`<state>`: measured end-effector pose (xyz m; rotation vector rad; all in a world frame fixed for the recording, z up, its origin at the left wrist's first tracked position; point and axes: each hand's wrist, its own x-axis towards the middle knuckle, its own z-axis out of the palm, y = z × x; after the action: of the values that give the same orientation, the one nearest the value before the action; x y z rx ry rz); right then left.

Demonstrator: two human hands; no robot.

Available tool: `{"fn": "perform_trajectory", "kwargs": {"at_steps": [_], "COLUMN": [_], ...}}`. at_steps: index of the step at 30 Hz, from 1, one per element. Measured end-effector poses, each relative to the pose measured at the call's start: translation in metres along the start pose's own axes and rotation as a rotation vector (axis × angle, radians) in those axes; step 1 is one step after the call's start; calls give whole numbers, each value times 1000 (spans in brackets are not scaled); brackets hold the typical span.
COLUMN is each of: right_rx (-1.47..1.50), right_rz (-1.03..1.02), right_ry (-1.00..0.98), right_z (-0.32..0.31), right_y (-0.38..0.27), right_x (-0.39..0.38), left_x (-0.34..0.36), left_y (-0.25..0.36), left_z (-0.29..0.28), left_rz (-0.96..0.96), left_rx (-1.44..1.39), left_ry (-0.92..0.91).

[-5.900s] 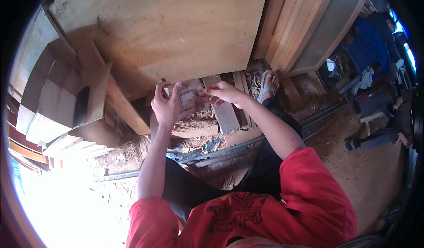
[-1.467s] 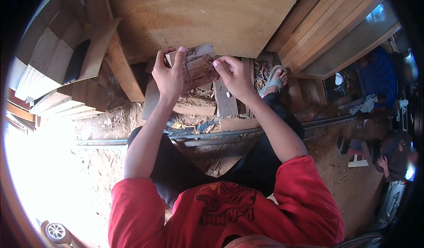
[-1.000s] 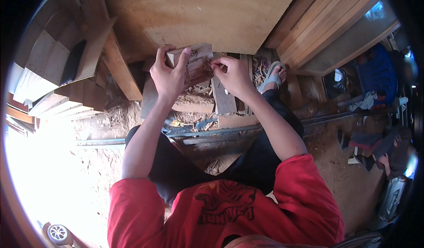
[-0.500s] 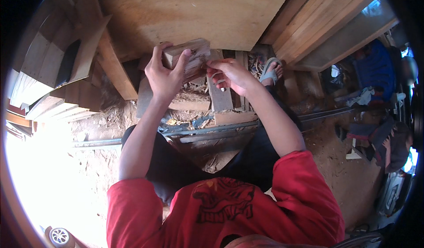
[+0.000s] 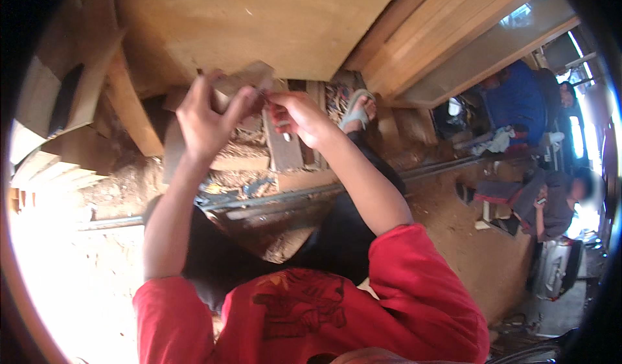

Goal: The person carves a small wooden block using a chisel and hammer, repeatedly striking the chisel to remove wood chips. The person adjusts the block and continues carving while seated in a workshop.

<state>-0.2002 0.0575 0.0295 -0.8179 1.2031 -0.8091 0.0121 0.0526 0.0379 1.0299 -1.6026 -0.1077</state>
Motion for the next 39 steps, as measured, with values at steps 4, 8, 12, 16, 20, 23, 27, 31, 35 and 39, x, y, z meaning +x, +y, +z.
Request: {"fn": "perform_trajectory", "kwargs": {"at_steps": [4,8,12,16,20,23,27,31,35,39], "right_rx": [75,72,80,198,159,-63,-759,-892,-963,-977], "right_rz": [-45,-133,-161,-148,-213,-497,-941,-1133,-1178,-1147], "right_ry": [62,77,63,-52,-81,95,274,210,141,112], "right_z": [1,-1,-3,-6,-15,-14,-11,-4,3,4], "right_y": [0,-4,-9,-11,-20,-26,-36,-43,-47,-49], "right_x": [0,-1,-3,-6,-10,-14,-26,-35,-41,-45], "left_x": [2,3,1,3,7,10,10,12,16,18], "left_y": [4,8,10,5,-4,-13,-21,-19,-9,-3], "left_z": [4,4,1,0,1,2,1,-1,-6,-7], "left_rz": [85,197,174,20,-393,-538,-744,-952,-1125,-1180], "left_rx": [104,119,96,-26,-305,-415,-575,-867,-1073,-1142], "left_ry": [-89,-28,-41,88,198,248,227,33,-193,-276]}}
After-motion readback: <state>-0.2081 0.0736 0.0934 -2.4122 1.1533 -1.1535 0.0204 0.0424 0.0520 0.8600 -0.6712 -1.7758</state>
